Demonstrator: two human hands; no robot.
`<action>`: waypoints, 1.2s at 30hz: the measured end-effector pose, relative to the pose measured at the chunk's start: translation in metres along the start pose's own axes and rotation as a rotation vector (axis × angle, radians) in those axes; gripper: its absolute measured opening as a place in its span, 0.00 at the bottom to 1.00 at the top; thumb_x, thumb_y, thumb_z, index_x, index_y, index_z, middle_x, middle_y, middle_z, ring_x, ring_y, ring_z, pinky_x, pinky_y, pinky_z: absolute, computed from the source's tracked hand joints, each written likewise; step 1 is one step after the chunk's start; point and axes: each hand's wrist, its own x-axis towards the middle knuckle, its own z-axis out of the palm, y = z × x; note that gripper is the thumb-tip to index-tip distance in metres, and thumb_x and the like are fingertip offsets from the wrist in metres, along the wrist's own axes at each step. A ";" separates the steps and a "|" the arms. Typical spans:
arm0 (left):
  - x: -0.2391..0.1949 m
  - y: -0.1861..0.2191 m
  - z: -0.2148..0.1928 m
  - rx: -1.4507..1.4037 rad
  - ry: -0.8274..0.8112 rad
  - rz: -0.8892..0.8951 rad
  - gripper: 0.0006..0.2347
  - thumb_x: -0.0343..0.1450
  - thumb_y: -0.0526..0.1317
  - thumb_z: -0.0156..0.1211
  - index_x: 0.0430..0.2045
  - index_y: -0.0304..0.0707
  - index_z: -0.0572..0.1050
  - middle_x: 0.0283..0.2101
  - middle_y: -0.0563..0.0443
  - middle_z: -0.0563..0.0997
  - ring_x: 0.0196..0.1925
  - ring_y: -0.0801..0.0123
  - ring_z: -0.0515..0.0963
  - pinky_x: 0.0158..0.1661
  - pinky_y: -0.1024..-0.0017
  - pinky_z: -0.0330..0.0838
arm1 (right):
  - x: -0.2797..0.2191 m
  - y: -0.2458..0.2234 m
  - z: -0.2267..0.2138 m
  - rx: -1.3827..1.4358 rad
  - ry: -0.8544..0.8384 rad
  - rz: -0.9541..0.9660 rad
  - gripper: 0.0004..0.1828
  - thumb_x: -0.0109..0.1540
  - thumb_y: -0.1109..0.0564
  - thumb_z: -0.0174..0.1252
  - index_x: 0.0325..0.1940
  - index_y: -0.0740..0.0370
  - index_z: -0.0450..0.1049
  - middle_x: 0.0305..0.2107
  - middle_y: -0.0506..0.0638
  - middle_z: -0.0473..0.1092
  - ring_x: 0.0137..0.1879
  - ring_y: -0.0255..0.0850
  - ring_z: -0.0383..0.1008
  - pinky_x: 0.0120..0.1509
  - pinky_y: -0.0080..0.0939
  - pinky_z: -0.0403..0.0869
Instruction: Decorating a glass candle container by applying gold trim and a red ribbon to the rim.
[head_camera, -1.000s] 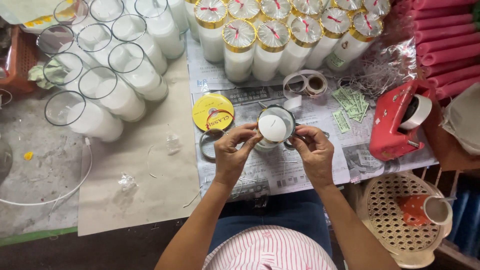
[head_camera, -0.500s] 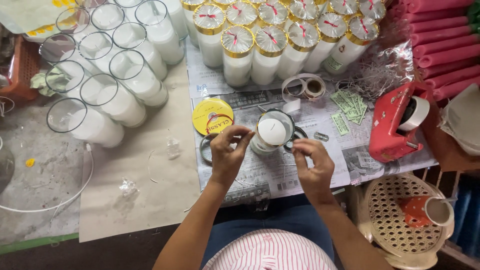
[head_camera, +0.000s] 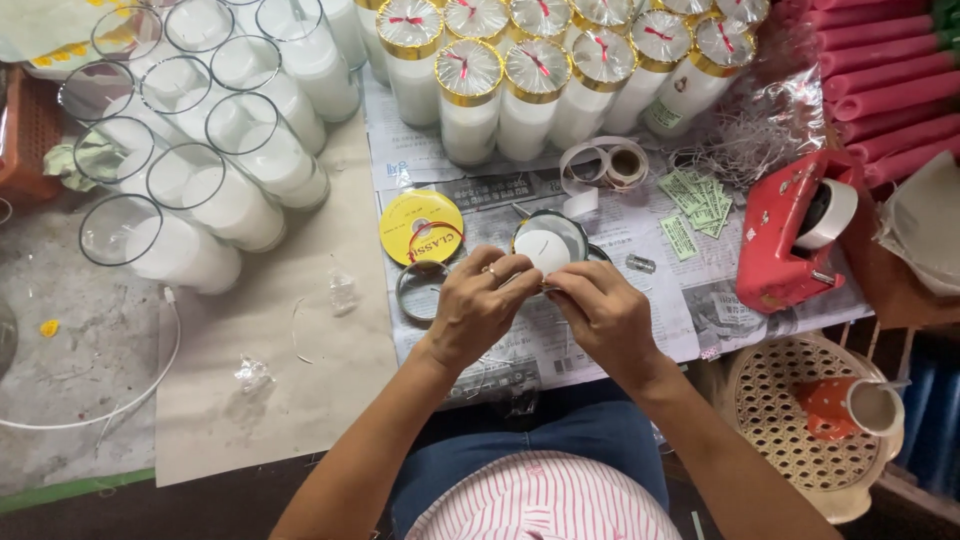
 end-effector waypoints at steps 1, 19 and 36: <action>0.001 -0.002 0.001 -0.003 -0.002 0.001 0.03 0.73 0.37 0.62 0.35 0.48 0.81 0.34 0.57 0.80 0.36 0.63 0.78 0.36 0.70 0.77 | 0.001 0.002 -0.001 -0.002 0.001 0.003 0.09 0.60 0.63 0.67 0.44 0.57 0.82 0.34 0.45 0.76 0.40 0.41 0.78 0.46 0.40 0.79; 0.019 0.002 0.023 0.110 -0.220 0.022 0.09 0.65 0.40 0.68 0.14 0.40 0.76 0.39 0.52 0.72 0.57 0.50 0.71 0.57 0.51 0.64 | -0.023 0.085 -0.128 -0.239 0.238 0.350 0.20 0.65 0.56 0.67 0.59 0.59 0.73 0.44 0.50 0.78 0.48 0.44 0.78 0.46 0.38 0.76; 0.006 0.025 -0.056 0.202 -0.053 -0.249 0.09 0.71 0.40 0.71 0.40 0.36 0.81 0.58 0.37 0.75 0.69 0.41 0.63 0.64 0.51 0.69 | -0.058 0.223 -0.183 -0.023 0.276 1.414 0.05 0.62 0.58 0.65 0.31 0.51 0.79 0.35 0.42 0.78 0.36 0.30 0.73 0.42 0.32 0.72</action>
